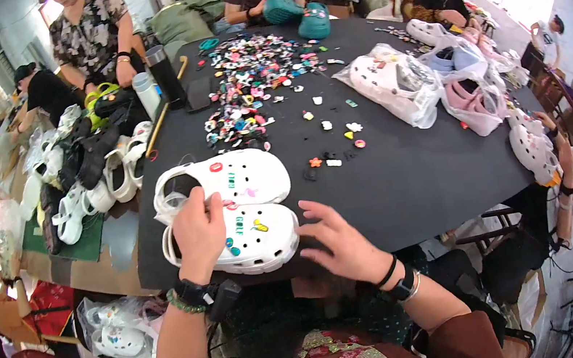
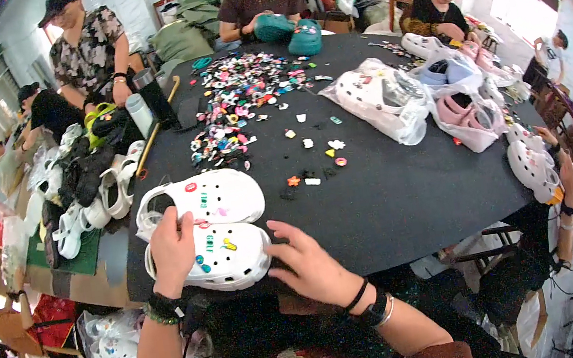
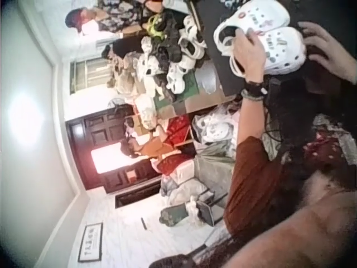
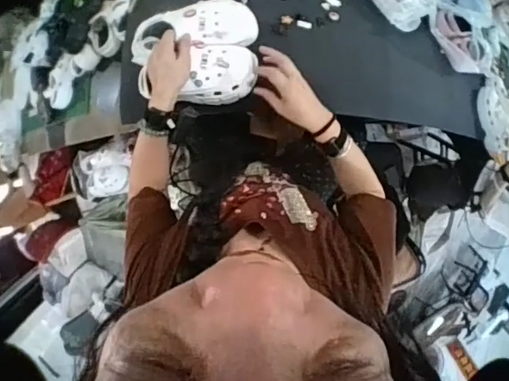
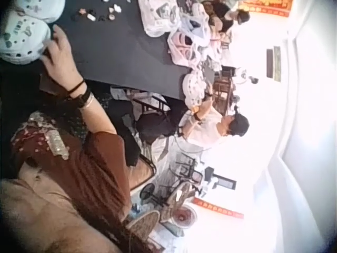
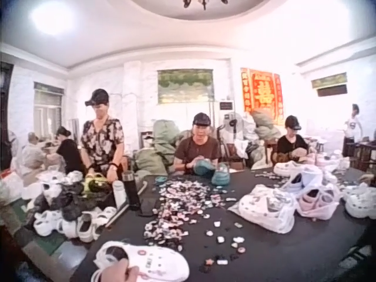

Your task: Decorating Croc-style shoes with charms and organizing them into bags.

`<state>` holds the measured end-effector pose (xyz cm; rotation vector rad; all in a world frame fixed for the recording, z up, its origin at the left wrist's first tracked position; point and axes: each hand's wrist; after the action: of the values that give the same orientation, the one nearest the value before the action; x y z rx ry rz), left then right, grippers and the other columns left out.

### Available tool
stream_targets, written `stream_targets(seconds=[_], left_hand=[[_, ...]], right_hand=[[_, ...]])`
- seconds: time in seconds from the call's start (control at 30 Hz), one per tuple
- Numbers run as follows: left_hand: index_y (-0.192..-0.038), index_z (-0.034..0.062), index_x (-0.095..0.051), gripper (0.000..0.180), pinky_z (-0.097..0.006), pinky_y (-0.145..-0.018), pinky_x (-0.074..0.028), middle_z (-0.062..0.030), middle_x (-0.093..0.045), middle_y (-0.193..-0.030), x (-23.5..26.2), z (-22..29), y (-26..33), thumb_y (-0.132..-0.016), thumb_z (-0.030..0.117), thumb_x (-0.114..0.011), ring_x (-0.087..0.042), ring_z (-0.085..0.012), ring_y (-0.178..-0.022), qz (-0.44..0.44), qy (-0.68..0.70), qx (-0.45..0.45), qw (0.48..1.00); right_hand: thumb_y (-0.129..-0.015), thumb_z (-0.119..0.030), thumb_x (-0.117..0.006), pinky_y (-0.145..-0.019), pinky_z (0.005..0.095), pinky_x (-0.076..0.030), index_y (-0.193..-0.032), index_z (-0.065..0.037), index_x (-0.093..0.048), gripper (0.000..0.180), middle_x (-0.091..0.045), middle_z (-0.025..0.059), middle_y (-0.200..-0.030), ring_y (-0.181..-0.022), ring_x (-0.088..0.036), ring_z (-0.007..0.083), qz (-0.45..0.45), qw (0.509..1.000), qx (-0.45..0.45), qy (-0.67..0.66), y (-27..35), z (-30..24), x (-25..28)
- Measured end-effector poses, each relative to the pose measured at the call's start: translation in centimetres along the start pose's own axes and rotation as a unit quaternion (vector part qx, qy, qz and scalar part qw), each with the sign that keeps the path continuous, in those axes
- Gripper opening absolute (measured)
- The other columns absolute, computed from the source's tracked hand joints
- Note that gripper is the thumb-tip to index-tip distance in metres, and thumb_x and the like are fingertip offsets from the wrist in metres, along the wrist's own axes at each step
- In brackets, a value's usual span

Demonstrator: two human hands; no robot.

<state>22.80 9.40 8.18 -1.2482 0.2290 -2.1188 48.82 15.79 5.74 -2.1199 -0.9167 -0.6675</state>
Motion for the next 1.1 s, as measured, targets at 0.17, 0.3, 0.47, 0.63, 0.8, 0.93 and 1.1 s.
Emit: stream_targets(seconds=[0.17,0.3,0.47,0.63,0.8,0.93,1.1], left_hand=[[-0.078,0.0025,-0.049,0.025,-0.047,-0.054,-0.042,-0.0162,-0.058,-0.064,-0.1,0.1,0.2,-0.092,0.018,-0.06,-0.059,-0.0373,-0.061,0.029,0.003,-0.031,0.999],[-0.077,0.0028,-0.049,0.024,-0.046,-0.053,-0.04,-0.0146,-0.055,-0.062,-0.3,0.0,0.4,-0.092,0.017,-0.061,-0.057,-0.0366,-0.058,0.037,0.005,-0.04,0.999],[-0.077,0.0027,-0.048,0.024,-0.046,-0.053,-0.039,-0.0151,-0.054,-0.063,-0.6,-0.1,0.5,-0.091,0.017,-0.06,-0.055,-0.0364,-0.058,0.043,0.009,-0.038,0.998],[-0.076,0.0023,-0.047,0.024,-0.047,-0.052,-0.038,-0.0157,-0.054,-0.062,-0.5,-0.2,0.4,-0.091,0.015,-0.06,-0.055,-0.0369,-0.057,0.054,0.005,-0.051,0.997],[-0.075,0.0022,-0.047,0.023,-0.047,-0.052,-0.038,-0.0163,-0.053,-0.061,-0.2,0.2,0.3,-0.09,0.015,-0.06,-0.054,-0.0379,-0.057,0.035,0.006,-0.031,0.999],[-0.075,0.0024,-0.046,0.024,-0.047,-0.051,-0.037,-0.0163,-0.052,-0.061,-0.5,-0.1,0.3,-0.09,0.015,-0.06,-0.053,-0.0384,-0.057,0.026,0.008,-0.023,0.999],[-0.074,0.0028,-0.046,0.024,-0.047,-0.051,-0.036,-0.0153,-0.05,-0.059,-0.4,-0.1,0.3,-0.089,0.014,-0.06,-0.052,-0.0377,-0.056,0.034,-0.003,-0.033,0.999]], right_hand=[[-0.084,-0.008,-0.067,-0.085,0.0412,-0.052,-0.102,-0.002,-0.063,0.019,-0.065,0.0162,-0.101,-0.096,-0.063,0.0352,0.026,0.996,-0.079,0.034,-0.9,3.9,4.9],[-0.081,-0.006,-0.068,-0.072,0.0406,-0.052,-0.092,-0.001,-0.064,0.013,-0.063,0.0158,-0.086,-0.079,-0.064,0.0341,0.03,0.99,-0.098,0.092,-1.2,8.7,7.7],[-0.078,-0.006,-0.071,-0.072,0.0386,-0.052,-0.09,-0.001,-0.065,0.014,-0.064,0.0149,-0.084,-0.079,-0.066,0.0305,0.022,0.977,-0.16,0.136,-2.9,13.1,10.1],[-0.076,-0.008,-0.074,-0.073,0.0394,-0.052,-0.086,0.0,-0.066,0.015,-0.067,0.015,-0.085,-0.08,-0.066,0.0306,0.007,0.968,-0.2,0.151,-6.3,16.0,10.7],[-0.077,-0.01,-0.074,-0.074,0.04,-0.051,-0.086,0.0,-0.065,0.016,-0.067,0.0146,-0.085,-0.083,-0.066,0.0315,-0.017,0.965,-0.221,0.142,-9.9,16.9,10.2],[-0.077,-0.011,-0.074,-0.076,0.0412,-0.051,-0.086,-0.001,-0.065,0.015,-0.067,0.0153,-0.087,-0.085,-0.065,0.0321,-0.031,0.967,-0.195,0.163,-12.7,18.2,9.0],[-0.078,-0.015,-0.074,-0.079,0.0416,-0.05,-0.085,-0.001,-0.066,0.018,-0.067,0.0159,-0.086,-0.089,-0.065,0.0333,-0.03,0.967,-0.197,0.161,-16.3,19.9,7.2]])
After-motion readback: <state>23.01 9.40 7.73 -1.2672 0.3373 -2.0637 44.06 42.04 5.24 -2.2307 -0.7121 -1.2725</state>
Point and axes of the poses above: each hand's wrist, its own y-axis away from the middle knuckle, its own x-axis out of the back of the hand, z = x × y
